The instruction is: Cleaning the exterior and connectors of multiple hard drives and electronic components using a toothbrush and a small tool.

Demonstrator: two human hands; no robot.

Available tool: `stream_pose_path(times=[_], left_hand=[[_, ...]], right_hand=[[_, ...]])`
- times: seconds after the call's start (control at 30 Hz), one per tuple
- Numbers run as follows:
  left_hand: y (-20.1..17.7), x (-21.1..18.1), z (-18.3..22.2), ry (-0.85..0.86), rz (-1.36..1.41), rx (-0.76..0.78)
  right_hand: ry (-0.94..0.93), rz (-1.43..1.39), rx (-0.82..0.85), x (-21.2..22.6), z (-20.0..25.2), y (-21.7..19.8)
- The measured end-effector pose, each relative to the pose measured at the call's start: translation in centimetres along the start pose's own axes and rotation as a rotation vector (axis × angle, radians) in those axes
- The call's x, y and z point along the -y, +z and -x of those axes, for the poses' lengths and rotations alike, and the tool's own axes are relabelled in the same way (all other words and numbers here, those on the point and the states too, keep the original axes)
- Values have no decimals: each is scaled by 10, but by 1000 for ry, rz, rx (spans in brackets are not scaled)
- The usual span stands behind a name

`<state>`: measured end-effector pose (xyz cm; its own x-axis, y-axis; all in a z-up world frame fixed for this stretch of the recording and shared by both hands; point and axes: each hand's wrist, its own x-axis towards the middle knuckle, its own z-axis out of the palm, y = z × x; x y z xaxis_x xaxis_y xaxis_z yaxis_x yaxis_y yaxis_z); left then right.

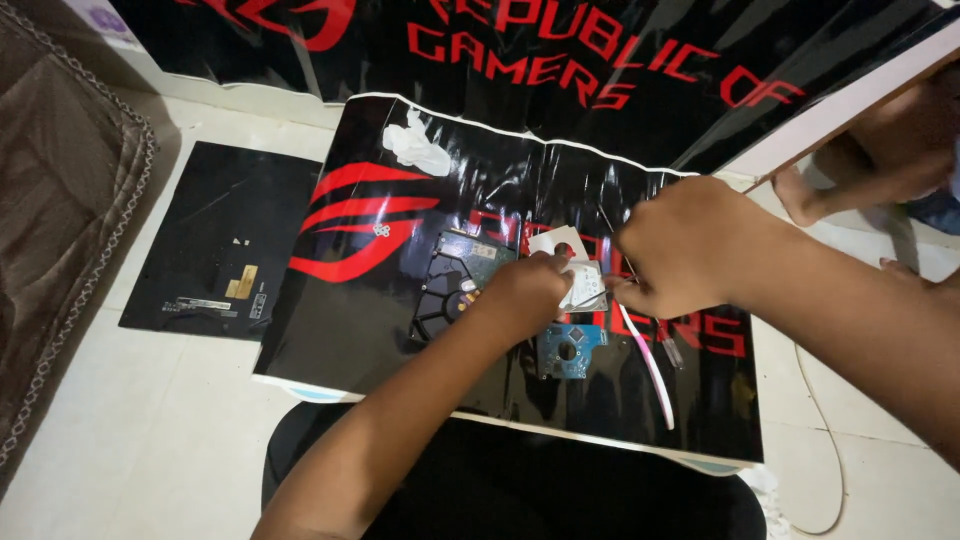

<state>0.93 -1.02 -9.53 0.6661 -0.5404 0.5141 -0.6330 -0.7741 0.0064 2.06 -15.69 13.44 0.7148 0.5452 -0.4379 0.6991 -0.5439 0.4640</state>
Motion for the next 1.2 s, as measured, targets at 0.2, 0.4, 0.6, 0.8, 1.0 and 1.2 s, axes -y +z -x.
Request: stream_pose_path(times=[0.2,0.4,0.6,0.8,1.0,1.2], left_hand=[[25,-6,6,-66,1,-14],[38,-6,6,-98,86,89],[55,-5,4,-106,99,129],[58,2,-1,-93,194,240],[58,0,2,-80,160,43],[54,5,1,-25,176,82]], right_hand=[[110,-366,362,-2,-5,-29],[342,-518,463,-29,-37,38],[329,-548,510,-8,-40,35],[285,-488,489,-7,-48,2],[95,-320,415,-3,-33,1],[-14,-244,296,2,-30,-13]])
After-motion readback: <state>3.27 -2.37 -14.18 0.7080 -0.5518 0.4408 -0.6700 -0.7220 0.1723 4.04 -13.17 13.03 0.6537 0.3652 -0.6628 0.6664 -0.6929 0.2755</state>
